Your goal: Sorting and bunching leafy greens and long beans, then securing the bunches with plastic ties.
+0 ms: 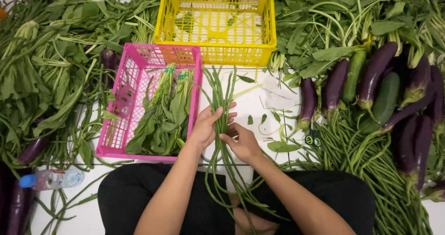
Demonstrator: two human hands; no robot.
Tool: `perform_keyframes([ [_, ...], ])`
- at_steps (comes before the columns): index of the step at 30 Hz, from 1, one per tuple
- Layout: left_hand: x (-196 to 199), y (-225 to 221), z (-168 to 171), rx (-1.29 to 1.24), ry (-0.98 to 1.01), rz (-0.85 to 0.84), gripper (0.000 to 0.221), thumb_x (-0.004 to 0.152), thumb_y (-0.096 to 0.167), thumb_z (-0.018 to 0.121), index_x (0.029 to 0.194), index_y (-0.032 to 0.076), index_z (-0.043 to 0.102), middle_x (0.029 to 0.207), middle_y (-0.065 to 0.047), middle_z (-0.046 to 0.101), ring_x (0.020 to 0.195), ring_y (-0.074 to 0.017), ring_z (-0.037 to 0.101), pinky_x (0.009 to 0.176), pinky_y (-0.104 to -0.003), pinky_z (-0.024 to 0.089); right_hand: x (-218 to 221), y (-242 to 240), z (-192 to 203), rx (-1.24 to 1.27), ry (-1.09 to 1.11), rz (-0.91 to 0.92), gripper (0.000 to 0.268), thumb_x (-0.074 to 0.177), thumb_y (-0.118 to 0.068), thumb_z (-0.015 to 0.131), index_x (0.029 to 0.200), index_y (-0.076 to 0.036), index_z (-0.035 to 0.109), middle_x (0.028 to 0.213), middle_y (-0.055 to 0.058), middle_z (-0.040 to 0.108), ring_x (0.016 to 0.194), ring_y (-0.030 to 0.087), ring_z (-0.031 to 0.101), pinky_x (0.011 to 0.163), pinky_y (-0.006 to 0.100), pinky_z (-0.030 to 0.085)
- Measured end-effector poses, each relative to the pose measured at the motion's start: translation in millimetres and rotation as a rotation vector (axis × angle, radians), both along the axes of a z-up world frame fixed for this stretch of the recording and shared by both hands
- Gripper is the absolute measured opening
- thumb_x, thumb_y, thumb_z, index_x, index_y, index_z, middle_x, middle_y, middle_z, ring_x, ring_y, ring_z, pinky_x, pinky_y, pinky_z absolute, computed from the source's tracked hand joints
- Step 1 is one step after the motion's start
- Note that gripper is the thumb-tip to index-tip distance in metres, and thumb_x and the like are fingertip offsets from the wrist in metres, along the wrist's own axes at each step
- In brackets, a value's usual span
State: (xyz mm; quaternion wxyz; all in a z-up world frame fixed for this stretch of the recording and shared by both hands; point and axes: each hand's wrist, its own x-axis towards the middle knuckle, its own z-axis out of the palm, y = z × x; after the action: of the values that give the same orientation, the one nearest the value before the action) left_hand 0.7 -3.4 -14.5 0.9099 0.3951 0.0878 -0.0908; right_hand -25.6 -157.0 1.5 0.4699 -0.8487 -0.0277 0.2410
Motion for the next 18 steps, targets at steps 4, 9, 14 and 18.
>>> perform_keyframes([
  [4, -1.2, -2.6, 9.4, -0.010, 0.008, -0.026, 0.037, 0.100, 0.016, 0.060, 0.132, -0.003, 0.057, 0.132, -0.021, 0.067, 0.104, -0.0290, 0.074, 0.088, -0.040, 0.063, 1.0, 1.0, -4.8, -0.038, 0.027, -0.031, 0.036, 0.095, -0.043, 0.070, 0.114, -0.013, 0.068, 0.105, 0.010, 0.077, 0.102, 0.028, 0.073, 0.087, 0.038, 0.058],
  [9, 0.7, 0.3, 1.4, -0.016, -0.014, -0.053, 0.043, 0.100, 0.017, 0.060, 0.139, -0.002, 0.054, 0.137, -0.022, 0.064, 0.108, -0.0302, 0.072, 0.091, -0.041, 0.062, 0.5, 2.3, 2.8, -0.045, 0.036, -0.061, 0.038, 0.093, -0.044, 0.071, 0.115, -0.013, 0.069, 0.101, 0.011, 0.078, 0.095, 0.028, 0.075, 0.081, 0.038, 0.059],
  [14, -2.3, -1.6, 8.4, -0.026, -0.038, -0.050, 0.043, 0.100, 0.014, 0.058, 0.139, -0.003, 0.054, 0.138, -0.021, 0.063, 0.110, -0.0294, 0.071, 0.093, -0.042, 0.062, 2.2, -0.6, -2.0, 0.034, -0.002, -0.119, 0.036, 0.091, -0.039, 0.074, 0.108, -0.007, 0.070, 0.099, 0.014, 0.078, 0.096, 0.031, 0.076, 0.083, 0.037, 0.059],
  [18, -2.7, -1.9, 9.5, -0.025, -0.048, -0.057, 0.042, 0.100, 0.014, 0.058, 0.139, -0.003, 0.054, 0.140, -0.021, 0.061, 0.113, -0.0298, 0.070, 0.096, -0.044, 0.060, 6.1, -3.7, -20.4, -0.006, 0.020, -0.117, 0.036, 0.090, -0.044, 0.075, 0.111, -0.014, 0.071, 0.099, 0.009, 0.079, 0.091, 0.026, 0.075, 0.080, 0.035, 0.058],
])
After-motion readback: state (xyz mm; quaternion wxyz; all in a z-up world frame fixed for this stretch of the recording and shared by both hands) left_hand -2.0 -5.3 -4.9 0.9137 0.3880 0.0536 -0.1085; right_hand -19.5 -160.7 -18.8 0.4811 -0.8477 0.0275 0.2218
